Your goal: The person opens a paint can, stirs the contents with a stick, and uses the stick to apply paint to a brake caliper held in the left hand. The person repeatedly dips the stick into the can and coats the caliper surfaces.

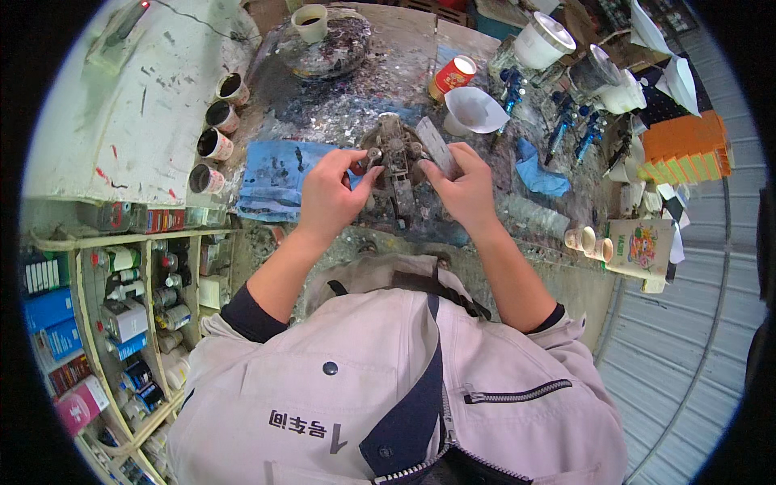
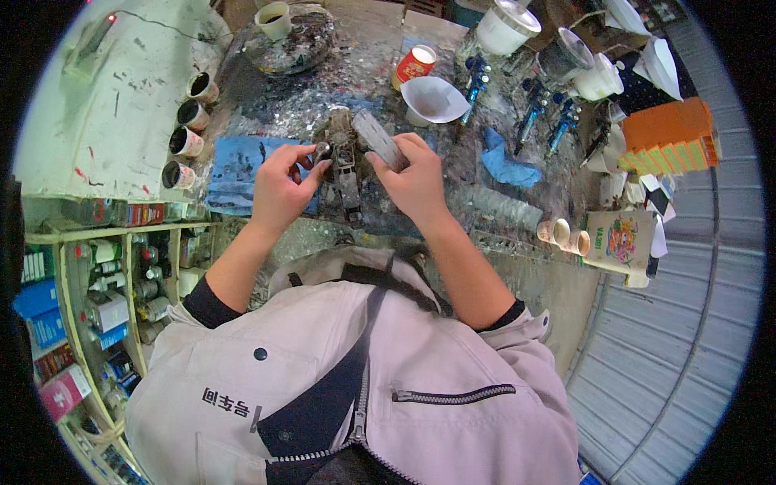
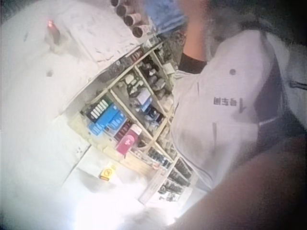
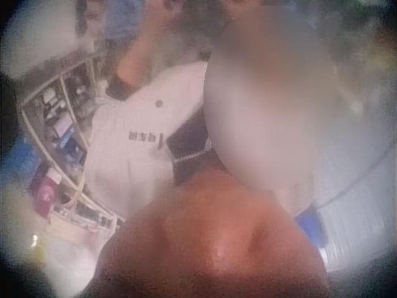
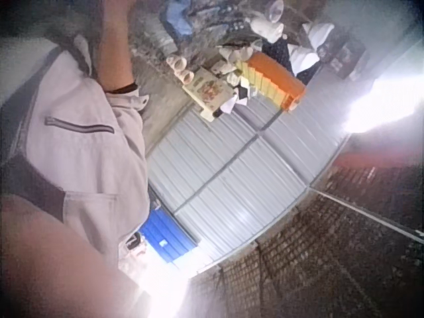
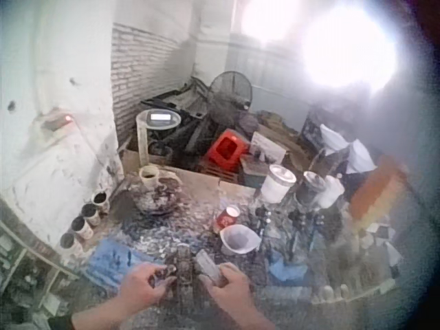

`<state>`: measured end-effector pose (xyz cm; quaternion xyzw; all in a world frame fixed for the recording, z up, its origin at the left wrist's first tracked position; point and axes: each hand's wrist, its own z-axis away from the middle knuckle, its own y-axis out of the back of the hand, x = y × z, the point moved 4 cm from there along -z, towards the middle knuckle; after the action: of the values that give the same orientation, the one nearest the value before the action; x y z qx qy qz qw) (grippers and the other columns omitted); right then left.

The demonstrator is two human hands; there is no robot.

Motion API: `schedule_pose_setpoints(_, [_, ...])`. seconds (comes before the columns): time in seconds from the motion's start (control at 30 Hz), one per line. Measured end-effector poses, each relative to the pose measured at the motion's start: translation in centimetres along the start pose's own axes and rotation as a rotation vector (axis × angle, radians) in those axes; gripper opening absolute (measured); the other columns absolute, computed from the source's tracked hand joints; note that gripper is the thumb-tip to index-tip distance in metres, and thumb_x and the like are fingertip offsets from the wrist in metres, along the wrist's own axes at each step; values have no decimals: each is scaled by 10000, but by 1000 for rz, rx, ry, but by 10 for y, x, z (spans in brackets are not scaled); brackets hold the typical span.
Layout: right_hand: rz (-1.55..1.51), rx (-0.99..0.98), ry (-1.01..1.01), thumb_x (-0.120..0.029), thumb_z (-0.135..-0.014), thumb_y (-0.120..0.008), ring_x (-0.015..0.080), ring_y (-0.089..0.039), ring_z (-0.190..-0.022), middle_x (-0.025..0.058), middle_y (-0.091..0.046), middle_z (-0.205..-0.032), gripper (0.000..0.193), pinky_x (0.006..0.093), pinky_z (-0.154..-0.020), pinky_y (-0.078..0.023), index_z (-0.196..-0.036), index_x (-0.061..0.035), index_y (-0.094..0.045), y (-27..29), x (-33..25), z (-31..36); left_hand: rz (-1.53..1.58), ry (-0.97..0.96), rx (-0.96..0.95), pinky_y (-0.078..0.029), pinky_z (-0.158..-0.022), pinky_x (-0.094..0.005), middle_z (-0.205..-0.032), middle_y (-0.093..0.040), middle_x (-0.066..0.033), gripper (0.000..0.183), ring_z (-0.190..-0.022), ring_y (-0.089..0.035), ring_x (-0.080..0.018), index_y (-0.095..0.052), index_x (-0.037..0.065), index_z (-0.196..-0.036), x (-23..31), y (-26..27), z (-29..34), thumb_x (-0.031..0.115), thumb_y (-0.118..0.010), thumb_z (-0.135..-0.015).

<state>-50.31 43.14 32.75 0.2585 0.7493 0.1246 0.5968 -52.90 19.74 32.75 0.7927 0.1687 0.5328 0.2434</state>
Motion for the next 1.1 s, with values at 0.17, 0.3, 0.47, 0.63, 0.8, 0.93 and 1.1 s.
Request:
schedule_pose_setpoints(0.17, [123,-51,109,-39,-764,-814,280,-704,-811,132,-708,-1048,299,354,-730,-559,-1028,49,-705,4,1,-5,22,-36,-37,-468,-573,-335,-818,-657,-100,243,-634,-575,-211,-742,6,-1056,-4,-3,-4,153,-818,-879])
schedule_pose_setpoints(0.3, [115,-75,175,23,-727,-769,340,-704,-855,142,-705,-1066,289,371,-741,-565,-1009,34,-705,5,6,-13,69,2,-92,-456,-585,-332,-805,-645,-104,213,-628,-562,-214,-750,-5,-1050,-10,-2,-11,113,-805,-881])
schedule_pose_setpoints(0.47, [62,-202,317,41,-729,-756,322,-698,-833,128,-701,-1039,266,366,-713,-556,-989,16,-706,14,9,-32,161,-109,-291,-470,-622,-327,-808,-643,-115,211,-655,-589,-225,-759,-11,-1073,-17,8,-30,78,-791,-884])
schedule_pose_setpoints(0.63, [59,-332,383,36,-730,-758,318,-688,-814,124,-694,-1013,266,366,-700,-550,-990,17,-706,19,14,-43,303,-108,-514,-444,-620,-287,-827,-662,-59,221,-678,-538,-133,-777,39,-1115,-31,11,-51,61,-804,-897])
schedule_pose_setpoints(0.8, [79,-261,361,-24,-721,-788,335,-696,-813,129,-697,-1006,288,385,-701,-556,-994,22,-709,17,15,-37,207,-249,-634,-485,-724,-322,-849,-685,-57,229,-777,-601,-181,-785,55,-1099,-33,16,-73,76,-823,-874])
schedule_pose_setpoints(0.93, [189,-211,270,-107,-722,-810,349,-703,-824,141,-701,-960,312,415,-720,-566,-995,9,-713,16,9,-31,0,-232,-233,-508,-773,-342,-933,-692,-71,299,-832,-624,-203,-761,75,-1145,-41,25,-57,97,-833,-856])
schedule_pose_setpoints(1.1, [244,-138,153,-161,-728,-810,362,-706,-847,143,-706,-924,292,437,-748,-574,-977,-40,-719,12,-3,-23,18,-72,29,-430,-1107,-431,-1296,-585,-170,793,-1217,-572,-350,-489,30,-1461,-51,-18,42,84,-821,-742])
